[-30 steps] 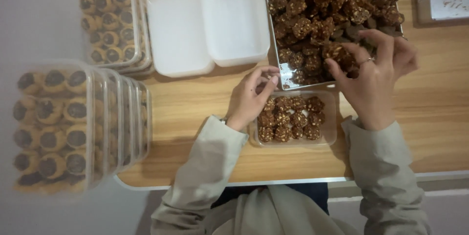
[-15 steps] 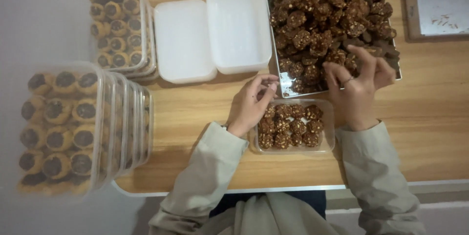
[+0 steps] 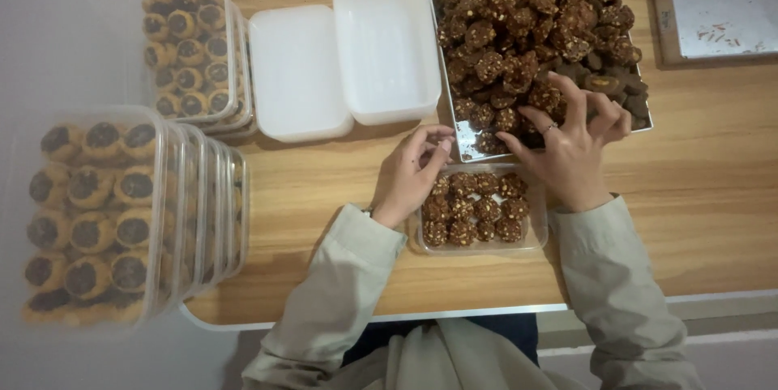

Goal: Arranging chocolate clusters from a large metal tray into a smaller plastic container for packaging.

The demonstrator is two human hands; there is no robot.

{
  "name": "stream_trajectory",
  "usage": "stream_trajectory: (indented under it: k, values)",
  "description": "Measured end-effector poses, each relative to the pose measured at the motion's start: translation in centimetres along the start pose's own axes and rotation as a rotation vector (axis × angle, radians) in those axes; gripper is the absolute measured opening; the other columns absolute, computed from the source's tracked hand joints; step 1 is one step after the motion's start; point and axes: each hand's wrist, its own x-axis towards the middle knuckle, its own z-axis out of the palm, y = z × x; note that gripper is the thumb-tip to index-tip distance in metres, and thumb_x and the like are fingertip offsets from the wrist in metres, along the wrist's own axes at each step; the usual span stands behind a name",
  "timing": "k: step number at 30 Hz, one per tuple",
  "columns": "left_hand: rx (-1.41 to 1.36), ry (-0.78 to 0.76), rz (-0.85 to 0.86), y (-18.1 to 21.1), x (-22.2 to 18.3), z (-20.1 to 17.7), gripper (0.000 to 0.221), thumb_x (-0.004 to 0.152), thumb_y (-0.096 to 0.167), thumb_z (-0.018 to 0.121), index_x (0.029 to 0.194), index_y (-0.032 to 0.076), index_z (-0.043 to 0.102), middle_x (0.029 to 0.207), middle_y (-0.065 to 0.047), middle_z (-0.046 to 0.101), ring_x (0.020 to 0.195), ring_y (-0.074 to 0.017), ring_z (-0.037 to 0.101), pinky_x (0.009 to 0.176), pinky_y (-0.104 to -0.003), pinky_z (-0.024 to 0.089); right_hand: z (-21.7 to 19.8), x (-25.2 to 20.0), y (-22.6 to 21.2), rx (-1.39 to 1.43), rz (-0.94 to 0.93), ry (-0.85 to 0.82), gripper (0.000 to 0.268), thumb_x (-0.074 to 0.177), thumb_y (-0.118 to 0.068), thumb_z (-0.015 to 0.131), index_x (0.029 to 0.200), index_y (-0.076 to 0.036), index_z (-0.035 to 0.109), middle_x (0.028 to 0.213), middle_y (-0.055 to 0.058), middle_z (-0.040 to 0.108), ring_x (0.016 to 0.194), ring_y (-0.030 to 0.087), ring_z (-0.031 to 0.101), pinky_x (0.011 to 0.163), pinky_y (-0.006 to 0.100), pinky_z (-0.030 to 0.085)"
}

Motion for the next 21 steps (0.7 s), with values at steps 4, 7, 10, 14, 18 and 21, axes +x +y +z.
stream_trajectory:
  k: [4,7,10,14,18,21]
  values:
    - [0.030,-0.021,-0.055,1.0,-0.2,-0.5,0.033,0.098,0.041,0.050,0.122,0.021,0.061,0.114,0.006,0.073,0.089,-0.0086,0.074,0.060,-0.019,0.055,-0.1,0.1,0.0,0.035,-0.022,-0.047,0.043,0.086,-0.065,0.091,0.102,-0.026,0.077,0.152,0.004,0.051,0.130,0.034,0.031,0.109,0.047,0.019]
    - [-0.033,-0.025,-0.055,1.1,-0.4,-0.7,0.030,0.100,0.036,0.052,0.123,0.019,0.062,0.115,-0.001,0.072,0.093,-0.0152,0.075,0.075,-0.029,0.057,-2.2,1.6,-1.1,0.123,-0.027,-0.082,0.033,0.092,-0.047,0.086,0.103,-0.018,0.076,0.150,0.008,0.050,0.129,0.036,0.029,0.110,0.048,0.026]
    - [-0.106,-0.026,-0.059,1.0,-0.5,-0.7,0.027,0.103,0.031,0.054,0.124,0.016,0.063,0.116,-0.008,0.071,0.097,-0.0218,0.076,0.089,-0.038,0.058,-3.5,2.3,-1.8,0.289,-0.013,-0.100,0.025,0.095,-0.027,0.083,0.105,-0.006,0.076,0.149,0.013,0.049,0.128,0.040,0.031,0.109,0.051,0.036]
    - [-0.089,-0.026,-0.057,0.7,-0.5,-0.5,0.028,0.102,0.030,0.055,0.124,0.016,0.063,0.116,-0.008,0.072,0.097,-0.0227,0.076,0.088,-0.038,0.058,-3.9,2.6,-2.1,0.407,0.018,-0.139,0.028,0.093,-0.025,0.082,0.109,-0.004,0.073,0.152,0.015,0.045,0.132,0.044,0.035,0.107,0.055,0.041]
    - [-0.090,-0.021,-0.052,1.0,-0.6,-0.7,0.027,0.102,0.031,0.055,0.124,0.016,0.063,0.115,-0.008,0.072,0.098,-0.0213,0.076,0.086,-0.036,0.059,-3.9,2.8,-2.0,0.484,0.066,-0.165,0.033,0.092,-0.026,0.082,0.112,-0.003,0.071,0.153,0.014,0.043,0.135,0.044,0.039,0.107,0.057,0.043]
    - [-0.096,-0.033,-0.069,1.1,-0.6,-0.7,0.027,0.102,0.030,0.055,0.125,0.016,0.063,0.117,-0.008,0.072,0.098,-0.0224,0.076,0.088,-0.037,0.058,-3.5,2.6,-1.6,0.473,0.044,-0.158,0.031,0.092,-0.026,0.082,0.112,-0.006,0.071,0.151,0.012,0.043,0.130,0.040,0.033,0.109,0.051,0.038]
